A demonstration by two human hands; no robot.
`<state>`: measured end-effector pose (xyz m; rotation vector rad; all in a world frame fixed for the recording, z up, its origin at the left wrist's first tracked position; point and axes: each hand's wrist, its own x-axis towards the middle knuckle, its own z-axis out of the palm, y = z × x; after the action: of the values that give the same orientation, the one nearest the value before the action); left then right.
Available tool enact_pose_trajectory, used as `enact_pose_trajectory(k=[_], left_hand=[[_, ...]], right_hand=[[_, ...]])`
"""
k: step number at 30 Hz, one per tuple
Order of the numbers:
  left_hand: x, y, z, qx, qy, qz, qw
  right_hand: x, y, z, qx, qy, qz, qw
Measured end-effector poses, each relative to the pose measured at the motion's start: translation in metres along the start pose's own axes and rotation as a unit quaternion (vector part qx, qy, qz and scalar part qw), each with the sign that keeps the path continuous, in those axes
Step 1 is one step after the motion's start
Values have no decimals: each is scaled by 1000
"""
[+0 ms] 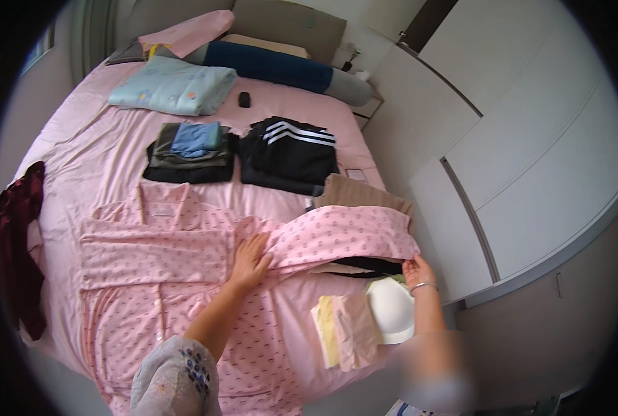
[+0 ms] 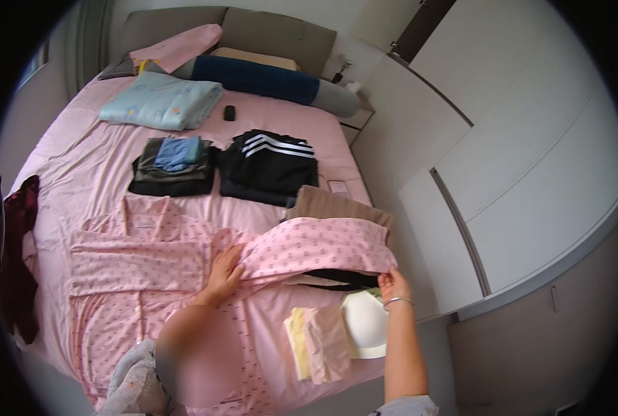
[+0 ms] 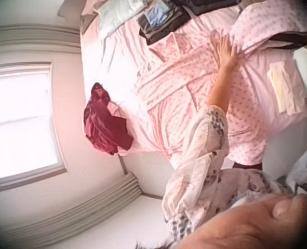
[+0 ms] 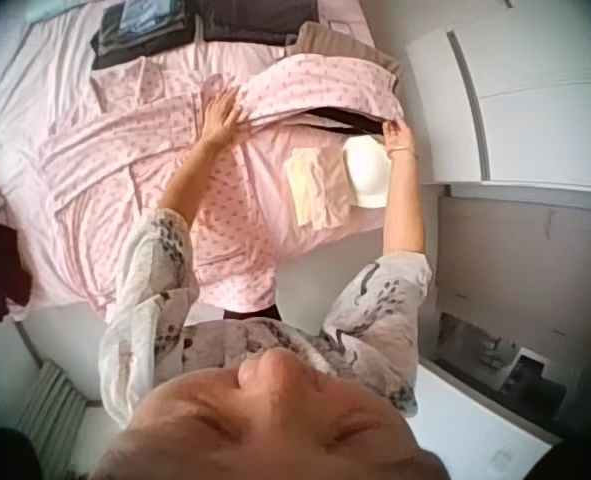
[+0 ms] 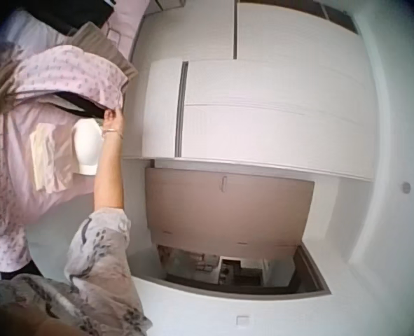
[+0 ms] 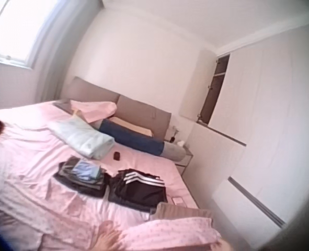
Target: The person folds a dark gray t-shirt and places it on a stack. Then they unfold, smooth, and fold a brown collared shirt, placing it on the same stack. Finally, they unfold, smooth, and fold a pink patterned pajama top, adding it to the stack.
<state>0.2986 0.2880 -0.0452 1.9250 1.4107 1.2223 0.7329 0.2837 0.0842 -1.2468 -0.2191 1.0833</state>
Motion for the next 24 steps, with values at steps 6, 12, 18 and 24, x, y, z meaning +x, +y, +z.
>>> enact_pose_trajectory(k=[6,12,18,24], left_hand=[[-4,-4,-94,-304,20,-105,947],[-77,-36,-210,354,-8,-93,930],[-92,-80,-230,22,71,-99,992],[-102,-94,-255,-595,136,-349,712]], right_hand=[[-15,-7,32,-189,28,-87,978],[-42,9,99,-326,-56,-440,835],[-197,71,260,-367,-189,-572,708],[-285,205,309,-298,-442,-405,743]])
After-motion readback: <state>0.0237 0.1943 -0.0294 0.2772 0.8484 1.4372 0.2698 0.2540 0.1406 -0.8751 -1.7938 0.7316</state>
